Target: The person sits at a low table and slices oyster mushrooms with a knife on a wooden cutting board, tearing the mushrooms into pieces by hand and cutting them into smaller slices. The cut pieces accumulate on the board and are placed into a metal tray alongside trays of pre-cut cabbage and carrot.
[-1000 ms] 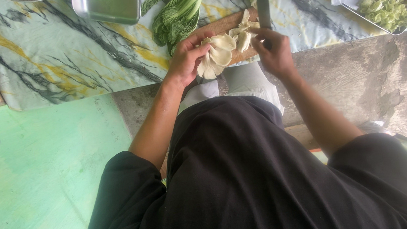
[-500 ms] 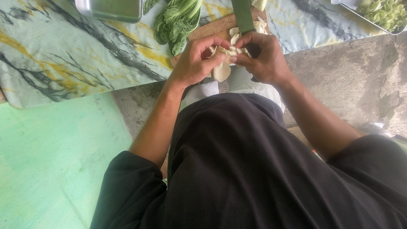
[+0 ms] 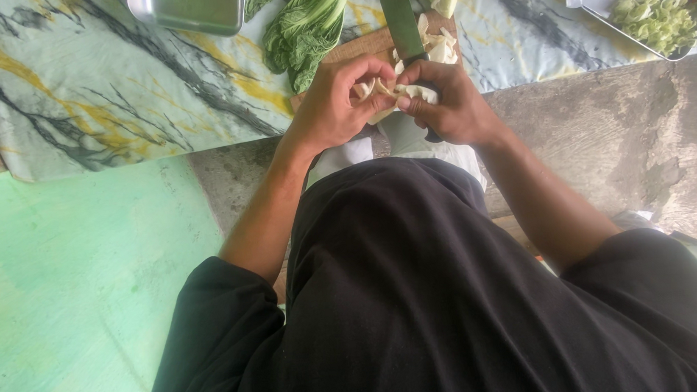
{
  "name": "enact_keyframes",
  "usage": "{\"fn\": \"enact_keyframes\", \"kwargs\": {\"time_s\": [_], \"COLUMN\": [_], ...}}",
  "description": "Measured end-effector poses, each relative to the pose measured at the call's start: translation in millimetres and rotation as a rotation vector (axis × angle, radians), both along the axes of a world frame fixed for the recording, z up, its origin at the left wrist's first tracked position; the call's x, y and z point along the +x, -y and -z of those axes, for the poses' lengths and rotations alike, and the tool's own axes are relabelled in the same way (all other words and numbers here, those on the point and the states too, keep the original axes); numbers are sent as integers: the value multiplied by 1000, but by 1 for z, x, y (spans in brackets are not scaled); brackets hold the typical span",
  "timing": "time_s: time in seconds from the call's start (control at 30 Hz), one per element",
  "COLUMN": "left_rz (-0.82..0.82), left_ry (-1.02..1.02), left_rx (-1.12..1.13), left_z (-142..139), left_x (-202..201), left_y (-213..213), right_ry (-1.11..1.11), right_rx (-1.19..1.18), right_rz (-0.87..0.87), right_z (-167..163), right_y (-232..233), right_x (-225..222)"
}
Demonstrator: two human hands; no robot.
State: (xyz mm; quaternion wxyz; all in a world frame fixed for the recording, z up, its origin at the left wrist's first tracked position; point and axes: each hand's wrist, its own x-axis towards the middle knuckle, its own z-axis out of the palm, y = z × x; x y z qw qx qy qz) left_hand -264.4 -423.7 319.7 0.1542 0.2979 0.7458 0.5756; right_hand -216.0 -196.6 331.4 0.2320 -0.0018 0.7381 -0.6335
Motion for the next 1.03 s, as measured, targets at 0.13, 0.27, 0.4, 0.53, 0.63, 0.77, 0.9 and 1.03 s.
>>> {"fn": "enact_keyframes", "kwargs": {"time_s": [0.13, 0.27, 0.4, 0.53, 0.63, 0.77, 0.9, 1.03], "left_rz": [76, 46, 16, 79, 60, -32, -157, -196], "left_ry": [-10, 58, 239, 122, 39, -10, -76, 26], "left_rx": [-10, 1, 59, 10, -16, 7, -16, -41], "left_z": [-3, -7, -9, -11, -18, -28, -34, -30], "left_x": [-4, -1, -4, -7, -3, 0, 7, 8], "left_y": [-5, -2, 1, -3, -2, -7, -15, -17], "right_ry": [-78, -104, -225, -494, -648, -671, -726, -813], "right_rx": [-64, -75, -11, 107, 209, 304, 343, 393], "right_rz": [-1, 50, 98, 50, 11, 40, 116, 148], "right_z": [2, 5, 6, 7, 3, -5, -11, -17], "right_y": [0, 1, 3, 3, 1, 3, 10, 12], "right_x": [1, 3, 7, 4, 3, 4, 4, 6]}}
